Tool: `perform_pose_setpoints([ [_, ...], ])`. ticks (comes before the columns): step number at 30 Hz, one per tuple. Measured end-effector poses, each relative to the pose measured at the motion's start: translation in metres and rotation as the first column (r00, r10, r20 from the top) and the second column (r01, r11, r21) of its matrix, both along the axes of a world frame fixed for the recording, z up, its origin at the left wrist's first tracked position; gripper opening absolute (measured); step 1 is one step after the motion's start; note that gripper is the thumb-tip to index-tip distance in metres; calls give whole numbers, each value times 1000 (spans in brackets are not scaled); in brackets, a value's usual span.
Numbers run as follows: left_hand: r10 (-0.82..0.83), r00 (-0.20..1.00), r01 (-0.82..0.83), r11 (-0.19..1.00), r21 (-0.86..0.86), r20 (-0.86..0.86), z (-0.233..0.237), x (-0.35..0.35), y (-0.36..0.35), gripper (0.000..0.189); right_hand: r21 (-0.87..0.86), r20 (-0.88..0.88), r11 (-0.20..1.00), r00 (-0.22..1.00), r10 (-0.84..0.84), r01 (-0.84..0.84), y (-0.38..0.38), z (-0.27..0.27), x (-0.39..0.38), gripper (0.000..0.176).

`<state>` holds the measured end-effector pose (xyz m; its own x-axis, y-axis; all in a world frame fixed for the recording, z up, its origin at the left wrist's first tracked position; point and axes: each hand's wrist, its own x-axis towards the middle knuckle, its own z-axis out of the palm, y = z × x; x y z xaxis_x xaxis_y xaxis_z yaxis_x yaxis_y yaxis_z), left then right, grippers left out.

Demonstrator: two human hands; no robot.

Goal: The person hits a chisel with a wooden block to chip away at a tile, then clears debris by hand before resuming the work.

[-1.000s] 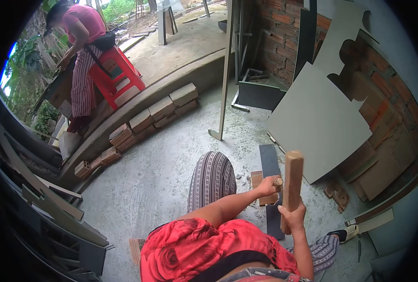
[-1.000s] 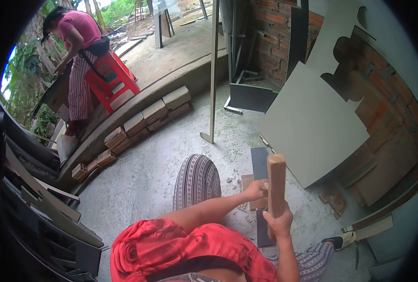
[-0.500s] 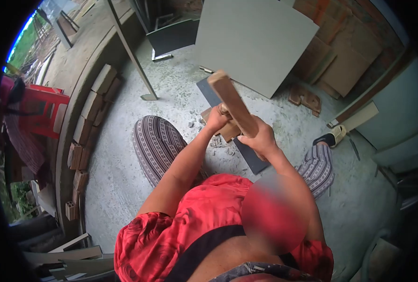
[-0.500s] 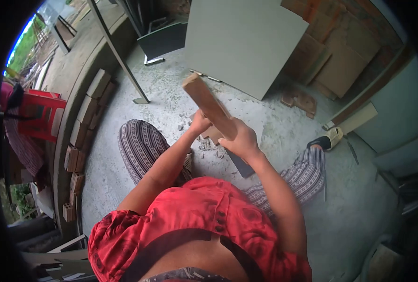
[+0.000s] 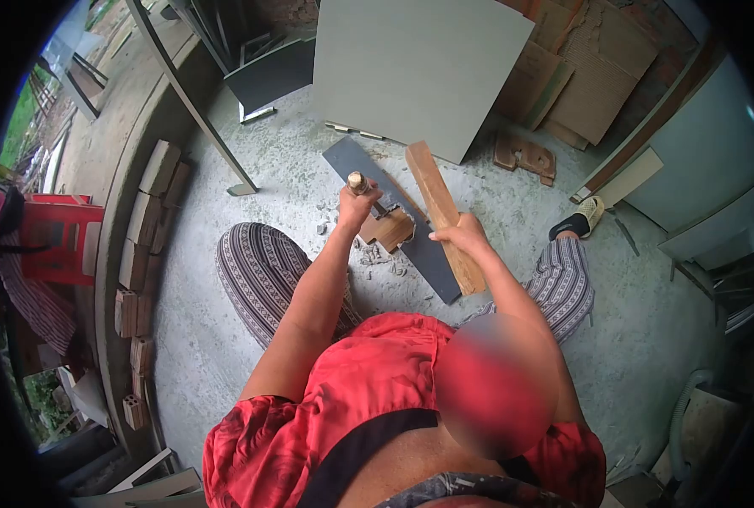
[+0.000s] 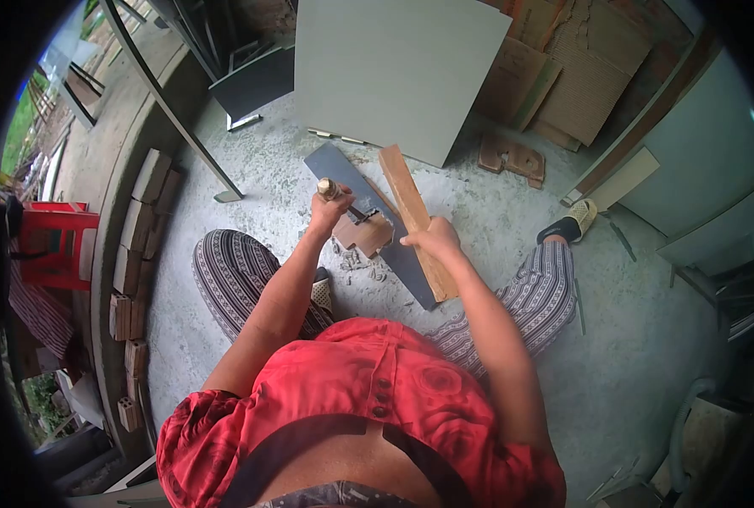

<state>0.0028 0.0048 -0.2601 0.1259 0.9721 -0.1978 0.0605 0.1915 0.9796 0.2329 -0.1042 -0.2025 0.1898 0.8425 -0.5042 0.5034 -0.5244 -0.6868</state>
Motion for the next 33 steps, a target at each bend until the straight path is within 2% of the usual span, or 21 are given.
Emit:
perform_pose_setpoints([
  [1, 34, 999, -33, 999, -40, 22, -4, -3, 2, 16, 0, 3, 1000, 1000, -1, 1, -4, -10, -2, 45],
  [2, 71, 995, -61, 990, -123, 73, -8, -6, 6, 18, -95, 74, 995, 997, -7, 14, -7, -19, -5, 48],
  [3, 73, 994, -64, 991, -116, 76, -6, -6, 6, 18, -182, 144, 983, 990, -6, 33, -10, -25, -8, 51],
  [5, 262, 950, -221, 948, -228, 169, 7, -9, 3, 16, -285, 118, 958, 993, 18, 17, -18, -39, -6, 58],
  [7, 404, 902, -358, 897, -257, 151, -14, -17, 7, 14, -314, 189, 949, 977, 102, -38, -22, -57, -1, 64],
  [9, 522, 846, -457, 815, -356, 108, -22, -20, 4, 14, -347, 233, 935, 960, 154, -66, -21, -52, 1, 68],
  [11, 534, 841, -465, 795, -390, 85, -15, -20, 2, 13, -385, 325, 917, 914, 241, -105, -18, -41, -2, 64],
  [17, 358, 928, -323, 913, -249, 108, -19, -6, 0, 14, -397, 381, 908, 876, 296, -134, -14, -60, 1, 68],
  [19, 273, 962, -265, 943, -201, 12, -8, 0, -4, 16, -394, 385, 907, 869, 311, -150, -14, -60, 1, 68],
  [21, 210, 976, -214, 972, -93, -53, 10, 10, -15, 19, -391, 391, 906, 862, 322, -161, -12, -59, 1, 68],
  [22, 169, 985, -166, 982, 89, -30, 18, 15, -21, 21, -395, 379, 905, 871, 314, -155, -11, -59, 2, 69],
  [23, 65, 995, -65, 998, -1, -82, 27, 16, -26, 22, -403, 365, 903, 878, 309, -150, -13, -60, 2, 69],
  [25, -21, 997, 16, 997, -73, -72, 32, 21, -29, 24, -390, 374, 907, 873, 314, -159, -14, -62, 2, 69],
  [27, -27, 982, 46, 994, 96, -185, 42, 23, -31, 22, -379, 381, 910, 867, 322, -171, -15, -63, 3, 70],
  [28, -23, 997, 30, 995, 97, -70, 36, 25, -27, 21, -381, 380, 910, 869, 318, -167, -14, -62, 4, 70],
  [31, 63, 981, -22, 976, 215, -181, 22, 18, -21, 23, -375, 382, 909, 864, 328, -180, -15, -61, 1, 70],
  [32, 37, 979, -10, 991, 137, -200, 19, 14, -21, 23, -379, 384, 911, 869, 313, -161, -14, -59, 1, 70],
  [33, 54, 978, -26, 990, 139, -202, 23, 13, -21, 23, -384, 386, 913, 873, 297, -140, -14, -57, 0, 70],
])
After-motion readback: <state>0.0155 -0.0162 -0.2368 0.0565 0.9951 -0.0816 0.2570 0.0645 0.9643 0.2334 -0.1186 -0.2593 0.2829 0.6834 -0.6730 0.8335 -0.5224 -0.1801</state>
